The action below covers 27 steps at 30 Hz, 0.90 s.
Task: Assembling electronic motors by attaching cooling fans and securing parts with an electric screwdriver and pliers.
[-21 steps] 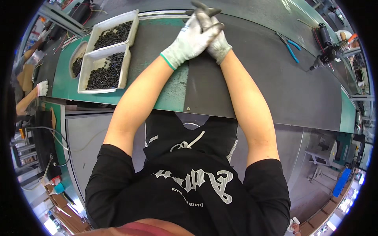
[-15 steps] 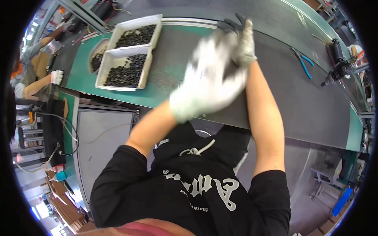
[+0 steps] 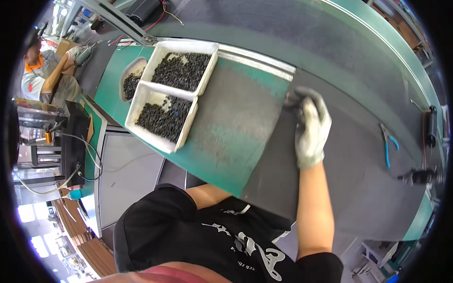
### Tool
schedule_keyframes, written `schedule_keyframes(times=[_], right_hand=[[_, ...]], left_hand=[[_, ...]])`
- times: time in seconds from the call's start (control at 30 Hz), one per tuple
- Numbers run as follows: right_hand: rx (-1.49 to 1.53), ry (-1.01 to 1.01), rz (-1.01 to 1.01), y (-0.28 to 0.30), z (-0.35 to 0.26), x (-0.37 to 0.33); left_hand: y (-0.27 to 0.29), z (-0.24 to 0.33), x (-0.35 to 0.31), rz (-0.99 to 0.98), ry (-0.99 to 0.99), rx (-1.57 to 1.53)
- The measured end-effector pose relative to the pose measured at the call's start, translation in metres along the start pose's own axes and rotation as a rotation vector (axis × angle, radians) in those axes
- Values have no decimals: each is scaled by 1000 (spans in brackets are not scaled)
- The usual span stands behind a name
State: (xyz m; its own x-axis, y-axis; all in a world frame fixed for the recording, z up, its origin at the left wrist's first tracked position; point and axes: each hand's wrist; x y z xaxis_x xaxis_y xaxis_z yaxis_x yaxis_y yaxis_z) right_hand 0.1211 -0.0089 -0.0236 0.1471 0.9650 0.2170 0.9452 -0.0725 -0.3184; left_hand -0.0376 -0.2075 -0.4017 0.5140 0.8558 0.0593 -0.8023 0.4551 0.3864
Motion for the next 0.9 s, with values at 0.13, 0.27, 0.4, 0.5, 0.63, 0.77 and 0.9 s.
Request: schedule_keyframes(times=[0.13, 0.27, 0.4, 0.5, 0.63, 0.77, 0.9], right_hand=[[-140, -22, -23, -11, -6, -4], [-97, -26, 49, -9, -14, -6], [-53, -37, 36, -12, -15, 0], [-75, -88, 10, -15, -10, 2], [-127, -85, -17, -30, -13, 14], [-354, 99, -446, -109, -33, 112], [-58, -111, -683, -276, 3, 230]], left_hand=[[40, 21, 37, -44, 103, 22], [96, 81, 67, -84, 225, 2], [165, 117, 98, -109, 281, -5], [194, 130, 113, -132, 298, -16], [259, 166, 61, -139, 306, -57], [357, 194, -43, -274, 461, 28], [499, 280, -86, -37, 381, -5]])
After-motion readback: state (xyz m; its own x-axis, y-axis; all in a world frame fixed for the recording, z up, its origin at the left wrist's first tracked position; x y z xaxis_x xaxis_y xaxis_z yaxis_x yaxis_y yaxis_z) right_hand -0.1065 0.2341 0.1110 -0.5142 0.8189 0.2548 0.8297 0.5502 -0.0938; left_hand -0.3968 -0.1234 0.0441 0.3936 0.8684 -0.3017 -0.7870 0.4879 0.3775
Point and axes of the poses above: each hand's wrist, its own x-axis towards the middle knuckle, its own y-axis out of the back of the hand, z = x × y, and after that the axes turned 6 degrees about y, right-handed
